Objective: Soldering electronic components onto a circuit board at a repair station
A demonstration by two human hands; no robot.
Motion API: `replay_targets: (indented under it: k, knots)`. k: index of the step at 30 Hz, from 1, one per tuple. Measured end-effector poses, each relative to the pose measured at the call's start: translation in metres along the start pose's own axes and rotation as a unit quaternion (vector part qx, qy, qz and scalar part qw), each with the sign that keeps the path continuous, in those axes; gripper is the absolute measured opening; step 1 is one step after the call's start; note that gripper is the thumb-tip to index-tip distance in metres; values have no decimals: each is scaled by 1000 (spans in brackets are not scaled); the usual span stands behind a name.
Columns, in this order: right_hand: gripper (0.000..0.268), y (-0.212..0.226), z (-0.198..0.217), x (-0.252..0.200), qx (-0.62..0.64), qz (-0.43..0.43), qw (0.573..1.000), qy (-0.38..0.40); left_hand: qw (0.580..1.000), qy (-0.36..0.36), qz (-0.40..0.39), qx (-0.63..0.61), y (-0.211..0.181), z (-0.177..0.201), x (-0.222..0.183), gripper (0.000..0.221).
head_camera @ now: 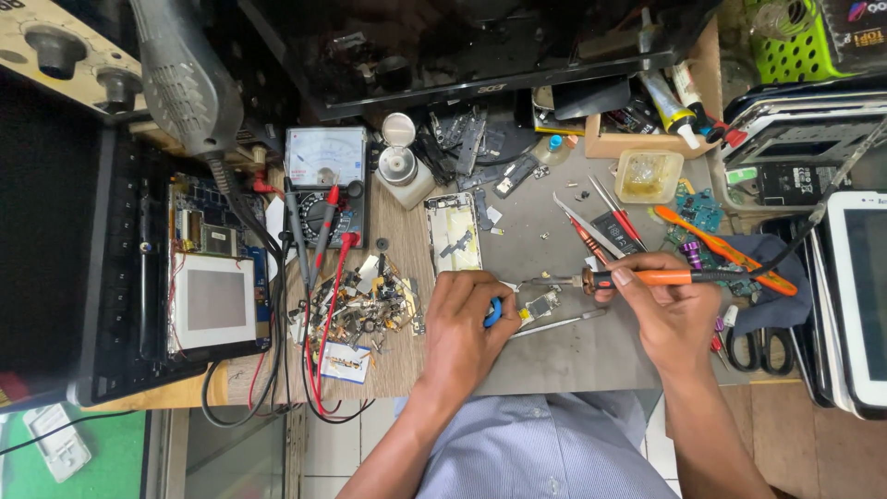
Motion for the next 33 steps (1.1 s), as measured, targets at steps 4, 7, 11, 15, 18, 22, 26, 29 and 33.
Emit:
replay_targets:
  k: [4,7,11,15,18,22,26,29,33]
  knots:
    - [8,0,1,0,4,2,1000,-1,1000,1,-1,9,1,-1,-1,9]
    - [8,-3,1,-1,18,1,1000,-6,1000,4,-5,7,0,-1,0,9]
    - [8,-4,1,-2,32,-3,999,-11,1000,5,-7,11,2,-1,-2,9]
    - [9,-2,-1,0,32,1,999,-14,1000,9,-5,9,1,-1,-1,10]
    - [10,-7,1,0,13,-23,1000,-7,999,27,1,19,1,-2,-2,9]
    - [13,-10,1,-2,-8,-43,999,-2,999,40,-4,36,0,-3,-3,8]
    - [13,-10,1,-2,-11,-46,999,1,999,44,-1,30,0,-2,-3,8]
    - [14,-9,1,-2,-12,-59,998,-2,999,46,-2,24,0,-2,-3,8]
    - [13,-8,0,-2,-10,-58,998,-2,999,48,-1,24,0,-2,-3,7]
Point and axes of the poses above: each hand's wrist, its own x-axis towards the middle knuckle, its own z-axis out of the back of the hand, y = z × x, the point moved 4 cm from there along x, towards the middle knuckle, and after that the axes turned 12 degrees about -x, right-handed, at the moved point
